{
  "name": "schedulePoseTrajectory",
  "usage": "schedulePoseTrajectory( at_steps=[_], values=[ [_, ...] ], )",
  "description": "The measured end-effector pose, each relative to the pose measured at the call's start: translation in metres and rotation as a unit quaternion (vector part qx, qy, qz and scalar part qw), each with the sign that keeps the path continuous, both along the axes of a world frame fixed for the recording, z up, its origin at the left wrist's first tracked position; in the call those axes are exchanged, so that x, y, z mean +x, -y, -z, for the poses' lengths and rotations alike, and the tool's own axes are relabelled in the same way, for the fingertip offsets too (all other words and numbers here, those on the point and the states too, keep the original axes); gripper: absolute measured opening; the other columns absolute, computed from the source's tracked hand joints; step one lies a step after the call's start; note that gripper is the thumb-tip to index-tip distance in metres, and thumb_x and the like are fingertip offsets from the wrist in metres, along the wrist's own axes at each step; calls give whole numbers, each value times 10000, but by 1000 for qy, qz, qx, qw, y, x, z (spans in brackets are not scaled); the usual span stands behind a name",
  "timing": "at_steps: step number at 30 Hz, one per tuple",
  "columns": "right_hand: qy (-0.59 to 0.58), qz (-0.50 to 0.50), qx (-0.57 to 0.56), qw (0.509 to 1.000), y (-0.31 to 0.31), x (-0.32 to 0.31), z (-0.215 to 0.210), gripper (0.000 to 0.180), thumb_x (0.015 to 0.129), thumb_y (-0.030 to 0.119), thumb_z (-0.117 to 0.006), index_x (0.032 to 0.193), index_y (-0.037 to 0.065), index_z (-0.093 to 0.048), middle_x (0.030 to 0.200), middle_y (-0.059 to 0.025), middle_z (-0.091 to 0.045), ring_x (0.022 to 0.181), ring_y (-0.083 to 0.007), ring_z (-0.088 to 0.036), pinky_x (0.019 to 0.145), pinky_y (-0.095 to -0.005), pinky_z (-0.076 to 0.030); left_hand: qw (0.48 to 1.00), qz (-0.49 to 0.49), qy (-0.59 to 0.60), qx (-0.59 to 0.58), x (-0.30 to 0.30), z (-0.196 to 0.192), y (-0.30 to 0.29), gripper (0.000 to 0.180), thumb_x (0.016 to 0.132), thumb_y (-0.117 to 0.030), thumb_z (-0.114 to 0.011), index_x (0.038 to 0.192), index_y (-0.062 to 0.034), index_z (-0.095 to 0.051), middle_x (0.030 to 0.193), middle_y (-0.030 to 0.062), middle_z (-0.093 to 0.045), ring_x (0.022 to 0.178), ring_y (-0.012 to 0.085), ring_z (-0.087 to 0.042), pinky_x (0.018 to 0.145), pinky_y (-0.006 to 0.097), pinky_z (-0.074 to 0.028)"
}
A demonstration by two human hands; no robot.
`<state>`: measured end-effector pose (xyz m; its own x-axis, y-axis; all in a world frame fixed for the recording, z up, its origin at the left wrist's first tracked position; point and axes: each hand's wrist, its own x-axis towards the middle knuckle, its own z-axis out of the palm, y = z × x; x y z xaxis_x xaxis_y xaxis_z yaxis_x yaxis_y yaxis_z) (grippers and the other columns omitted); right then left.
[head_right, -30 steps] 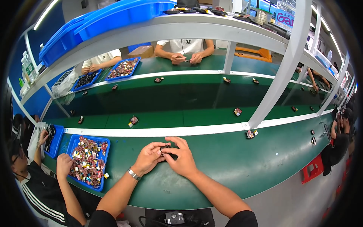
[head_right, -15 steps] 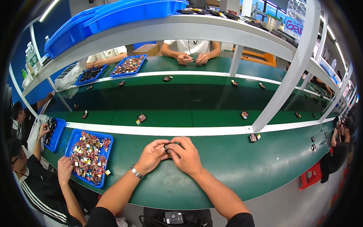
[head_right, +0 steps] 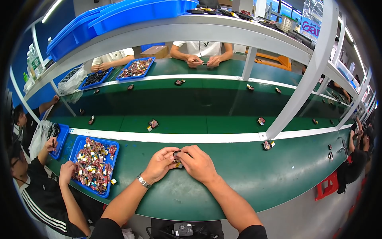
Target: The recorder is assembling small electrical components on a production line, picking up pieces and fitting them together.
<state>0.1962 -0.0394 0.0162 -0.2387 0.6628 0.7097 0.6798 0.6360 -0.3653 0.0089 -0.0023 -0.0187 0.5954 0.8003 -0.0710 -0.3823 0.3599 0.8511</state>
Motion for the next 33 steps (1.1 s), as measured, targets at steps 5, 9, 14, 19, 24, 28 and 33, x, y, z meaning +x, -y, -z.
schedulePoseTrajectory(
  at_steps=[5,9,14,19,24,28,33],
  values=[
    [12,-13,14,1000,0,1,-1,247,696,-6,-763,917,78,-691,925,-47,-647,827,-227,-629,680,-328,-545,1000,11,-6,5,-1,2,0,284,1010,-58,-486,1292,-35,-513,1263,75,-609,1131,135,-594,913,290,-514],
    [-10,-5,-12,1000,2,1,0,235,690,-17,-747,895,79,-684,920,-38,-632,832,-225,-617,689,-334,-539,1000,8,-7,4,0,2,0,283,1008,-49,-483,1288,-29,-511,1260,81,-610,1136,144,-595,923,304,-518],
    [-6,2,-23,1000,3,3,-2,244,679,-36,-756,884,80,-690,910,-41,-639,822,-227,-618,672,-330,-541,1000,8,6,4,2,0,1,284,996,-86,-535,1273,-28,-510,1208,73,-635,1082,141,-614,910,314,-528],
    [3,28,-40,999,4,0,1,203,701,-29,-742,868,74,-690,913,-43,-630,829,-234,-616,678,-339,-536,1000,9,-12,6,2,0,1,281,997,-83,-532,1272,-27,-511,1212,75,-632,1085,147,-615,913,318,-530],
    [2,37,-50,998,6,-4,1,178,707,-33,-713,854,62,-677,920,-43,-609,845,-233,-600,695,-344,-532,999,5,-32,3,2,0,0,275,993,-61,-523,1265,-22,-516,1209,75,-630,1084,149,-614,911,312,-531],
    [0,34,-62,997,6,-3,2,162,715,-38,-693,845,52,-657,933,-38,-592,868,-226,-589,709,-344,-531,999,-2,-37,10,4,-4,2,267,983,-38,-523,1249,-8,-527,1185,80,-636,1061,143,-615,875,305,-535],
    [-75,24,-111,991,5,-6,0,193,748,-36,-713,920,39,-670,941,-65,-606,835,-223,-614,696,-319,-535,996,-47,-63,43,8,2,3,253,981,-56,-545,1226,3,-554,1140,75,-657,1000,116,-630,815,251,-537]
  ],
)
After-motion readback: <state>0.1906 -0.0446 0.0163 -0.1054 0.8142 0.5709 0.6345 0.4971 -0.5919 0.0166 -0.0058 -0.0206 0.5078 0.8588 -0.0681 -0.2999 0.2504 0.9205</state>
